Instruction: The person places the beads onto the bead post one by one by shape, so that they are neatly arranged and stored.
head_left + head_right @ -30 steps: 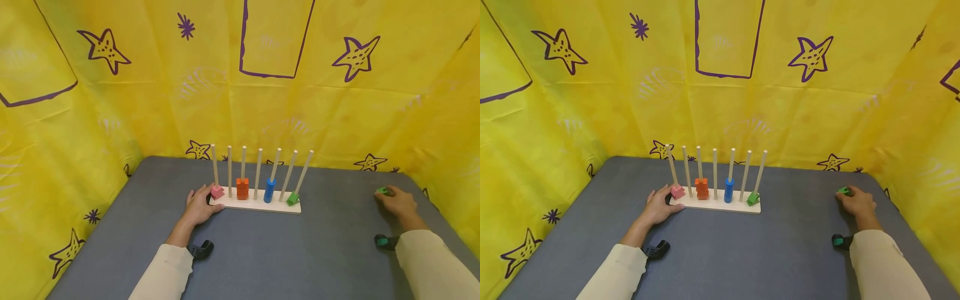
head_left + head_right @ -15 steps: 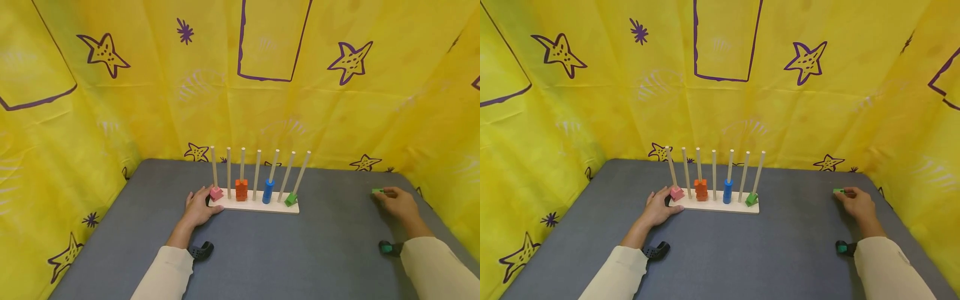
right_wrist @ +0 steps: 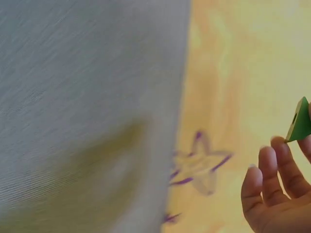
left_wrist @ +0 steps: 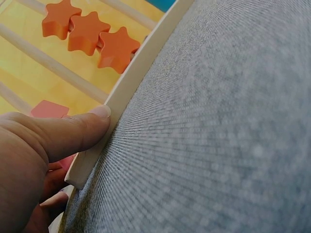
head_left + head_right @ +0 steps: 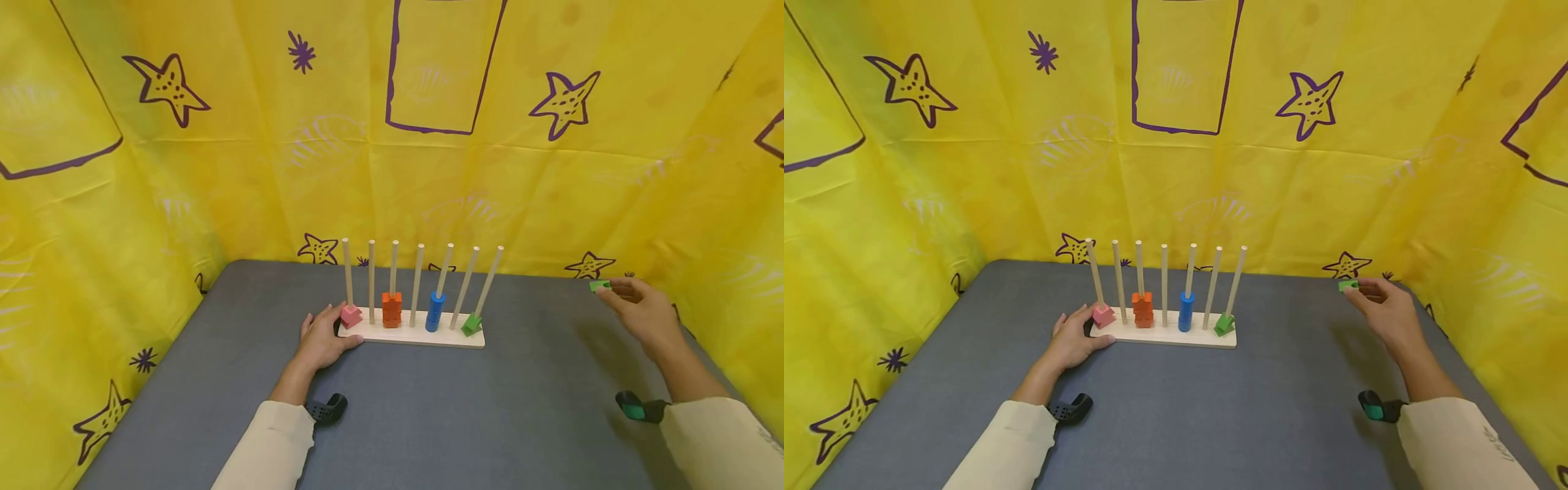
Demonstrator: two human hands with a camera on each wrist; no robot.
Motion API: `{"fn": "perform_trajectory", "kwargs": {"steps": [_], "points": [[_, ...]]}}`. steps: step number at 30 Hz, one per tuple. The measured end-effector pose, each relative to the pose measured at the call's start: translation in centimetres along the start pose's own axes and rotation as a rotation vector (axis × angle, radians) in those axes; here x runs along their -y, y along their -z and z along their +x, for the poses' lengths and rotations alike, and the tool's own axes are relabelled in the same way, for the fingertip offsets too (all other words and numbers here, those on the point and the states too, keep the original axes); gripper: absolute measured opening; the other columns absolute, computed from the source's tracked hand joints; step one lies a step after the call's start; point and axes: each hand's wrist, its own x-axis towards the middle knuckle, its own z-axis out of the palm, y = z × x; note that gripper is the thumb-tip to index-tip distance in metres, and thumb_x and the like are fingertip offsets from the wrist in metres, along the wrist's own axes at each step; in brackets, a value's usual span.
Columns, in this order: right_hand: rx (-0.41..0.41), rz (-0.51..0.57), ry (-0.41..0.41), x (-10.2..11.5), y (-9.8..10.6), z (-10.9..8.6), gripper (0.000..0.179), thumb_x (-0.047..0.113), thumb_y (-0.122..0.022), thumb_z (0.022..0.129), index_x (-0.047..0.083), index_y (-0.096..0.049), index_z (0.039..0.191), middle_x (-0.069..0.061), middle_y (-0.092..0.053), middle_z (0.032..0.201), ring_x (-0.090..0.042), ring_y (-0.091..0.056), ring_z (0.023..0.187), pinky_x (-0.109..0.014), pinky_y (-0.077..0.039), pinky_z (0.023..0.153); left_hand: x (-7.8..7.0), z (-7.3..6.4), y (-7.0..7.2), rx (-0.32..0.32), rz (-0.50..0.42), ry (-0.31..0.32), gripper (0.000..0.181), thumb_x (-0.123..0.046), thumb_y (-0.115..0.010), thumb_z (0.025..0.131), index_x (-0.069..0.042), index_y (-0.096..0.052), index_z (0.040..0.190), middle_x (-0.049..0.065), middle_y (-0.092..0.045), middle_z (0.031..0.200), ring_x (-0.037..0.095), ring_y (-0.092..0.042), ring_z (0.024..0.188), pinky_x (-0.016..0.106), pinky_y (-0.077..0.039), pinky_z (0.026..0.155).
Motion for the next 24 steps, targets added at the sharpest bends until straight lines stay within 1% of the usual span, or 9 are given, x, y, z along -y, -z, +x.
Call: {"fn": "perform_trajectory", "kwargs": {"steps": [2, 3, 5, 8, 10, 13, 18, 21, 24], "points": [[0.003, -0.002, 0.044, 1.5, 0.1, -0.2, 0.072, 0.051, -0.054, 0.094, -0.001, -0.041, 0.143, -0.026, -0.046, 0.135, -0.044, -0.047, 0.116, -0.031, -0.049, 0.072, 0.0, 0.0, 0.0, 0.003, 0.003, 0.002, 0.083, -0.030, -0.080, 0.080, 0.000, -0.040, 0.146, 0.024, -0.042, 0.144, 0.036, -0.026, 0.139, 0.054, 0.002, 0.111], [0.006, -0.001, 0.064, 2.3, 0.2, -0.2, 0.070, 0.050, -0.055, 0.094, 0.001, -0.042, 0.143, -0.025, -0.046, 0.135, -0.040, -0.049, 0.114, -0.029, -0.048, 0.072, 0.0, 0.0, 0.0, 0.004, 0.004, 0.003, 0.083, -0.030, -0.080, 0.080, 0.000, -0.040, 0.146, 0.024, -0.042, 0.144, 0.036, -0.026, 0.139, 0.054, 0.002, 0.111], [-0.003, 0.006, 0.102, 3.8, 0.2, -0.3, 0.066, 0.048, -0.057, 0.094, 0.004, -0.046, 0.141, -0.020, -0.050, 0.131, -0.026, -0.054, 0.108, -0.021, -0.047, 0.069, 0.0, 0.0, 0.0, 0.005, 0.004, 0.006, 0.083, -0.030, -0.081, 0.080, 0.001, -0.040, 0.145, 0.024, -0.042, 0.144, 0.036, -0.026, 0.139, 0.054, 0.002, 0.111], [-0.013, 0.004, 0.146, 5.9, 0.2, -0.6, 0.058, 0.048, -0.060, 0.092, 0.010, -0.054, 0.136, -0.010, -0.055, 0.124, -0.007, -0.056, 0.097, -0.019, -0.046, 0.069, 0.0, 0.0, 0.0, 0.006, 0.005, 0.006, 0.083, -0.030, -0.081, 0.079, 0.001, -0.040, 0.145, 0.024, -0.042, 0.143, 0.037, -0.026, 0.139, 0.054, 0.002, 0.111], [-0.010, 0.017, 0.166, 7.2, 0.2, -0.7, 0.055, 0.047, -0.062, 0.092, 0.012, -0.056, 0.133, -0.007, -0.058, 0.120, -0.002, -0.056, 0.093, -0.020, -0.046, 0.070, 0.0, 0.0, 0.0, 0.007, 0.004, 0.006, 0.083, -0.030, -0.081, 0.079, 0.001, -0.040, 0.145, 0.024, -0.042, 0.143, 0.036, -0.026, 0.139, 0.054, 0.001, 0.111], [-0.002, 0.039, 0.181, 8.9, 0.1, -1.0, 0.051, 0.046, -0.063, 0.091, 0.014, -0.059, 0.130, -0.003, -0.061, 0.115, -0.004, -0.057, 0.093, -0.022, -0.047, 0.072, -0.1, 0.1, 0.1, 0.010, 0.002, 0.002, 0.083, -0.030, -0.081, 0.080, 0.001, -0.040, 0.145, 0.024, -0.042, 0.143, 0.037, -0.026, 0.139, 0.054, 0.001, 0.111], [0.006, 0.107, 0.224, 11.7, -0.8, -1.0, 0.048, 0.039, -0.066, 0.091, 0.009, -0.060, 0.129, 0.000, -0.063, 0.111, -0.007, -0.059, 0.093, -0.023, -0.047, 0.073, -0.1, 0.0, 0.1, 0.006, 0.000, -0.003, 0.083, -0.029, -0.080, 0.080, 0.001, -0.040, 0.145, 0.024, -0.042, 0.143, 0.037, -0.027, 0.139, 0.054, 0.001, 0.111], [0.001, 0.126, 0.248, 13.3, -1.6, -0.9, 0.047, 0.038, -0.067, 0.091, 0.008, -0.062, 0.127, -0.001, -0.063, 0.110, -0.009, -0.060, 0.094, -0.025, -0.048, 0.072, 0.0, 0.0, 0.2, 0.005, 0.000, -0.001, 0.083, -0.028, -0.080, 0.080, 0.002, -0.039, 0.145, 0.025, -0.042, 0.143, 0.038, -0.027, 0.139, 0.055, 0.001, 0.111], [0.002, 0.122, 0.267, 14.8, -2.3, -0.8, 0.046, 0.040, -0.066, 0.091, 0.009, -0.063, 0.126, -0.005, -0.064, 0.111, -0.015, -0.060, 0.097, -0.027, -0.049, 0.070, -0.1, -0.1, 0.1, 0.009, 0.001, 0.003, 0.083, -0.028, -0.080, 0.081, 0.002, -0.038, 0.146, 0.025, -0.042, 0.143, 0.038, -0.026, 0.139, 0.055, 0.002, 0.110]]}}
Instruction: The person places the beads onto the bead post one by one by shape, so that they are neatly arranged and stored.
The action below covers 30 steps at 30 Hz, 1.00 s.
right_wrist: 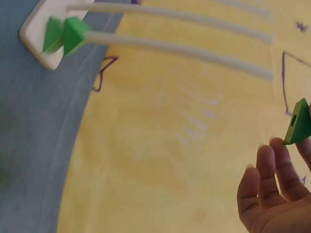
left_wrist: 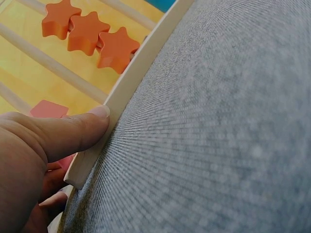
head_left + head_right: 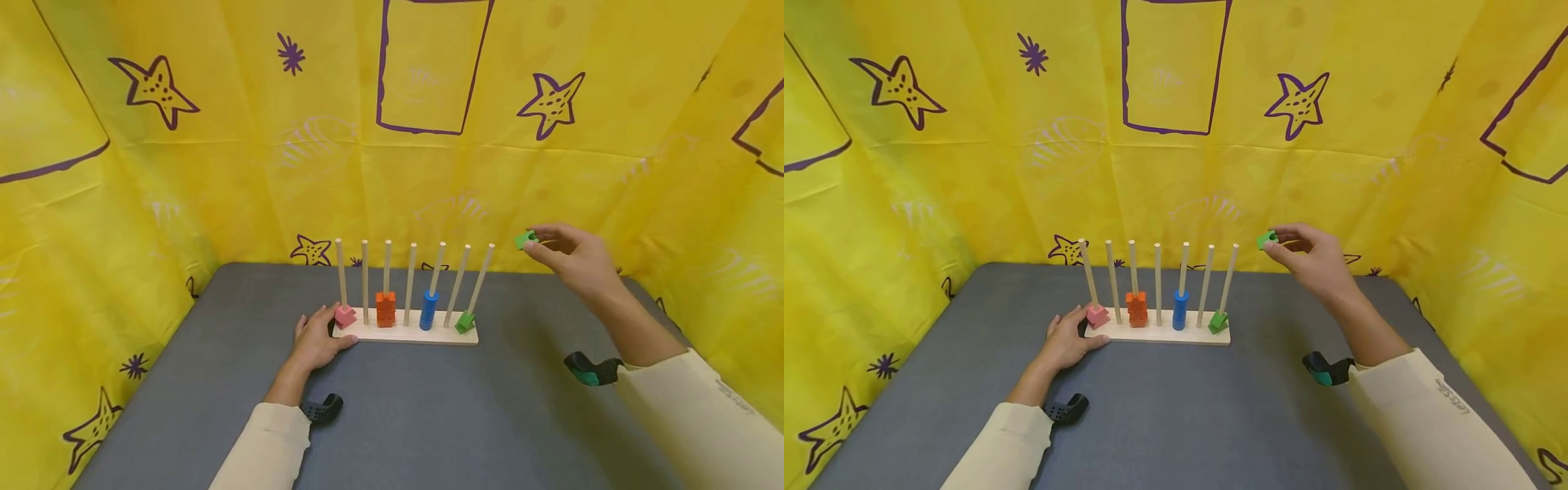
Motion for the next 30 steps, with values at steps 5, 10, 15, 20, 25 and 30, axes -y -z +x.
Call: {"fn": "perform_trajectory", "kwargs": {"steps": [5, 10, 15, 20, 25, 30], "points": [[0.041, -0.003, 0.072, 1.4, -1.2, 0.9, 0.045, 0.036, -0.066, 0.093, 0.006, -0.062, 0.127, -0.012, -0.063, 0.113, -0.026, -0.058, 0.102, -0.027, -0.051, 0.068, -0.1, 0.0, -0.1, 0.000, -0.005, -0.003, 0.082, -0.028, -0.079, 0.081, 0.002, -0.038, 0.146, 0.025, -0.042, 0.143, 0.038, -0.026, 0.139, 0.055, 0.001, 0.110], [0.092, 0.017, 0.086, 1.5, -2.7, 1.4, 0.043, 0.031, -0.067, 0.093, 0.005, -0.062, 0.126, -0.014, -0.062, 0.112, -0.030, -0.057, 0.105, -0.034, -0.052, 0.071, 0.3, -0.2, 0.0, 0.001, 0.007, 0.005, 0.082, -0.029, -0.079, 0.081, 0.002, -0.039, 0.146, 0.026, -0.041, 0.143, 0.039, -0.026, 0.139, 0.055, 0.001, 0.110], [0.096, 0.021, 0.088, 1.3, -3.6, 1.6, 0.041, 0.027, -0.067, 0.093, 0.002, -0.062, 0.125, -0.015, -0.062, 0.110, -0.031, -0.057, 0.103, -0.030, -0.051, 0.068, 0.3, 0.0, 0.0, 0.007, -0.001, -0.006, 0.083, -0.030, -0.079, 0.081, 0.001, -0.038, 0.146, 0.026, -0.041, 0.143, 0.038, -0.025, 0.139, 0.055, 0.002, 0.110], [0.095, 0.049, 0.096, 0.8, -4.5, 1.7, 0.039, 0.024, -0.066, 0.094, 0.001, -0.062, 0.125, -0.016, -0.062, 0.108, -0.032, -0.058, 0.101, -0.030, -0.052, 0.069, 0.1, -0.1, 0.1, 0.011, -0.001, 0.000, 0.083, -0.030, -0.079, 0.081, 0.001, -0.038, 0.146, 0.027, -0.041, 0.143, 0.039, -0.025, 0.139, 0.055, 0.002, 0.110], [0.076, 0.068, 0.080, -0.3, -5.6, 1.2, 0.040, 0.024, -0.065, 0.094, 0.000, -0.062, 0.126, -0.017, -0.063, 0.110, -0.032, -0.060, 0.100, -0.032, -0.051, 0.071, 0.1, -0.2, 0.2, 0.008, 0.007, 0.001, 0.083, -0.030, -0.080, 0.080, 0.002, -0.039, 0.145, 0.027, -0.041, 0.143, 0.039, -0.026, 0.139, 0.055, 0.001, 0.110], [0.046, 0.071, 0.043, -1.5, -6.9, 0.5, 0.040, 0.023, -0.066, 0.094, -0.002, -0.062, 0.124, -0.018, -0.064, 0.113, -0.034, -0.061, 0.102, -0.040, -0.053, 0.077, 0.0, -0.1, 0.1, 0.006, -0.004, -0.001, 0.083, -0.029, -0.080, 0.080, 0.002, -0.039, 0.145, 0.026, -0.041, 0.143, 0.039, -0.025, 0.139, 0.055, 0.002, 0.110]]}}
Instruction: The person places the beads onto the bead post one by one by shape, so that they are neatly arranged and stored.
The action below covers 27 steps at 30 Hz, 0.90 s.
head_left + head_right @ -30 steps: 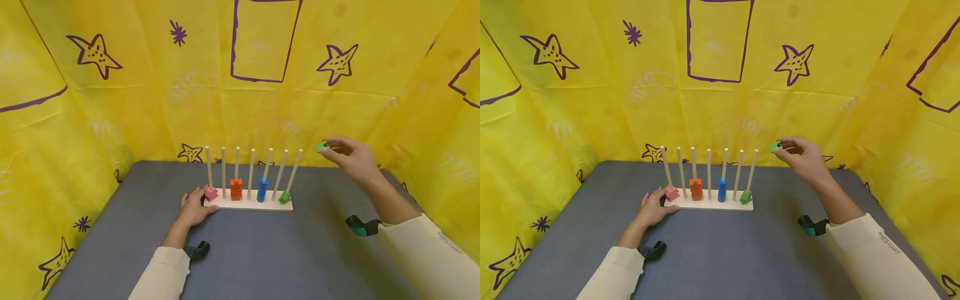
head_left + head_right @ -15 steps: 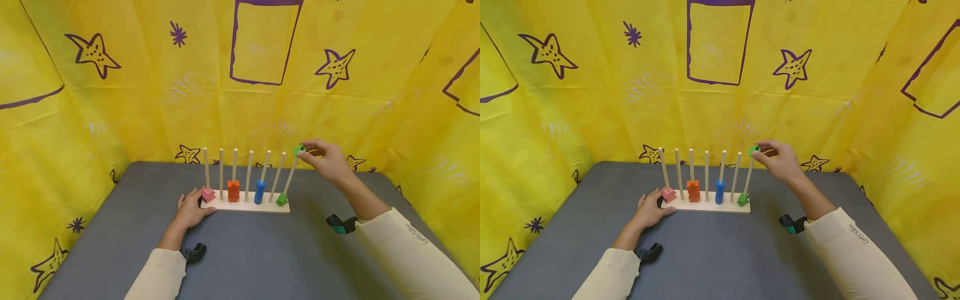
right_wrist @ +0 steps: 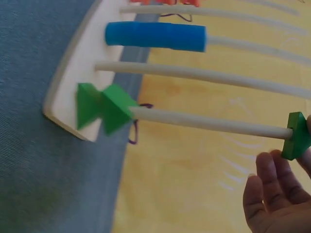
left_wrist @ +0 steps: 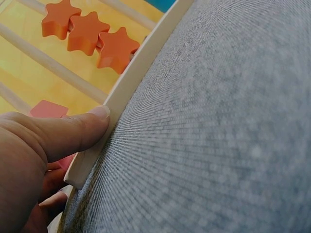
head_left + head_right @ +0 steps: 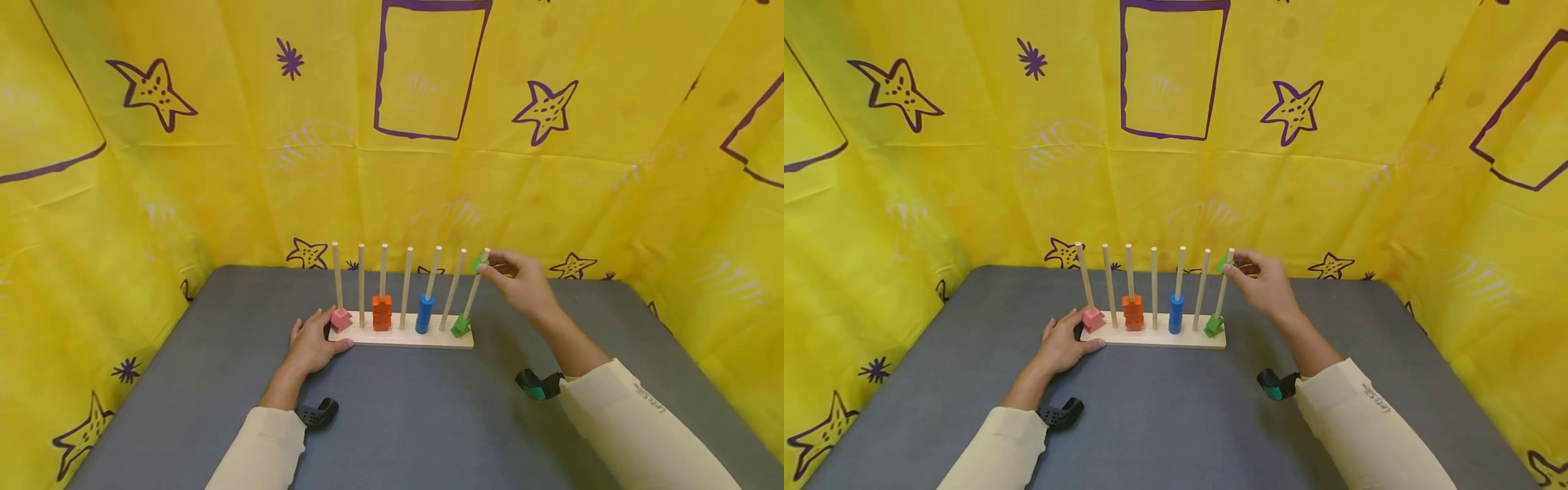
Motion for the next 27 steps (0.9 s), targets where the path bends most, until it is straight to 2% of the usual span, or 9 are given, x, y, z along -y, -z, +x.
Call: {"fn": "perform_trajectory", "kwargs": {"steps": [4, 7, 15, 27], "points": [[-0.002, 0.026, -0.023, -0.9, -1.1, -0.6, 0.039, 0.021, -0.065, 0.094, -0.004, -0.061, 0.123, -0.021, -0.062, 0.115, -0.037, -0.059, 0.106, -0.049, -0.049, 0.088, 0.0, 0.0, 0.0, -0.004, 0.001, 0.003, 0.083, -0.028, -0.080, 0.080, 0.002, -0.038, 0.146, 0.027, -0.041, 0.143, 0.039, -0.025, 0.139, 0.055, 0.002, 0.110], [0.001, 0.015, -0.034, -1.8, -2.0, -1.1, 0.037, 0.022, -0.065, 0.095, -0.003, -0.062, 0.122, -0.020, -0.062, 0.114, -0.036, -0.058, 0.107, -0.050, -0.047, 0.090, 0.1, 0.0, 0.1, -0.006, 0.006, 0.005, 0.083, -0.028, -0.080, 0.080, 0.002, -0.039, 0.145, 0.027, -0.041, 0.143, 0.039, -0.025, 0.139, 0.055, 0.002, 0.110], [0.020, -0.039, -0.030, -4.1, -3.9, -2.1, 0.031, 0.019, -0.065, 0.095, 0.000, -0.064, 0.119, -0.017, -0.065, 0.110, -0.034, -0.061, 0.102, -0.049, -0.049, 0.087, 0.1, -0.2, 0.1, -0.005, 0.014, 0.010, 0.083, -0.028, -0.080, 0.080, 0.002, -0.038, 0.146, 0.027, -0.041, 0.143, 0.039, -0.025, 0.139, 0.055, 0.002, 0.110], [0.040, -0.090, -0.012, -5.8, -4.9, -2.9, 0.028, 0.014, -0.067, 0.093, -0.001, -0.065, 0.117, -0.014, -0.067, 0.103, -0.032, -0.062, 0.096, -0.047, -0.052, 0.083, -0.1, 0.1, -0.2, -0.010, 0.018, 0.006, 0.083, -0.028, -0.080, 0.080, 0.002, -0.039, 0.145, 0.026, -0.042, 0.143, 0.038, -0.026, 0.139, 0.055, 0.002, 0.110]]}}
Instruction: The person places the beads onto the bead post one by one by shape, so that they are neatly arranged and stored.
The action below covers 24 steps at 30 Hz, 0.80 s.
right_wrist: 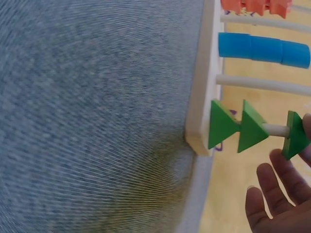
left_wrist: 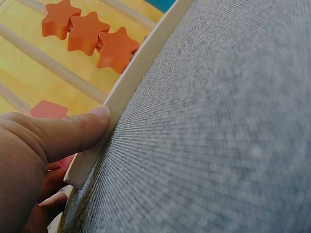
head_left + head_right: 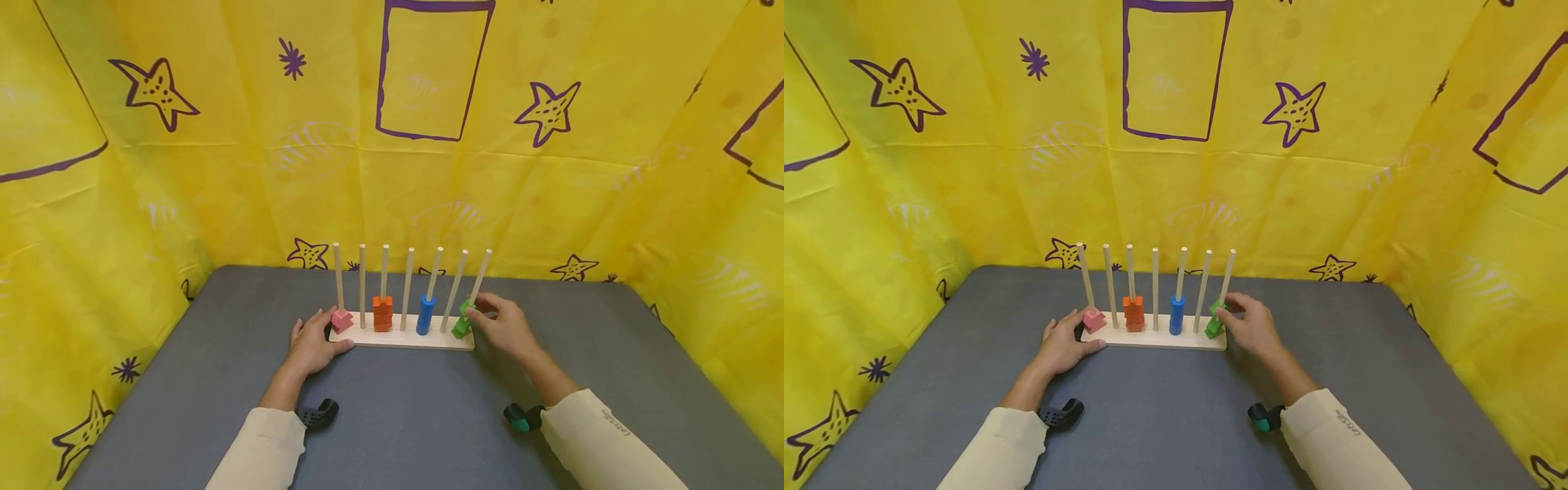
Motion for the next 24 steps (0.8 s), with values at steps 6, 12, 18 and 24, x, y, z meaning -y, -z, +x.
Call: {"fn": "perform_trajectory", "kwargs": {"steps": [6, 12, 18, 24], "points": [[0.017, -0.015, -0.019, -0.4, -0.3, -0.1, 0.029, 0.015, -0.066, 0.093, -0.001, -0.065, 0.118, -0.015, -0.066, 0.105, -0.033, -0.062, 0.098, -0.047, -0.051, 0.083, 0.1, 0.0, 0.0, -0.003, -0.009, -0.001, 0.083, -0.029, -0.080, 0.080, 0.002, -0.039, 0.146, 0.026, -0.041, 0.143, 0.038, -0.026, 0.139, 0.055, 0.002, 0.110], [0.043, -0.002, -0.045, -0.5, -0.7, -0.2, 0.029, 0.017, -0.065, 0.094, 0.000, -0.064, 0.119, -0.015, -0.066, 0.106, -0.035, -0.062, 0.097, -0.048, -0.052, 0.082, 0.4, -0.3, -0.1, -0.013, -0.011, 0.007, 0.083, -0.028, -0.081, 0.080, 0.002, -0.039, 0.145, 0.026, -0.041, 0.143, 0.038, -0.026, 0.139, 0.055, 0.002, 0.111], [0.016, 0.001, -0.068, -0.7, -0.4, -0.4, 0.029, 0.019, -0.065, 0.094, 0.001, -0.065, 0.117, -0.013, -0.066, 0.106, -0.034, -0.061, 0.099, -0.047, -0.052, 0.082, 0.5, -0.3, -0.5, -0.007, -0.022, 0.006, 0.083, -0.028, -0.080, 0.080, 0.002, -0.039, 0.145, 0.026, -0.041, 0.143, 0.038, -0.026, 0.139, 0.054, 0.002, 0.111], [-0.038, -0.001, -0.042, -0.4, 1.1, -0.8, 0.034, 0.024, -0.063, 0.096, 0.001, -0.064, 0.121, -0.014, -0.066, 0.110, -0.031, -0.060, 0.102, -0.048, -0.049, 0.087, 0.4, 0.5, -0.4, 0.011, -0.015, 0.005, 0.085, -0.032, -0.079, 0.081, 0.002, -0.038, 0.146, 0.026, -0.041, 0.144, 0.039, -0.026, 0.138, 0.055, 0.001, 0.111]]}}
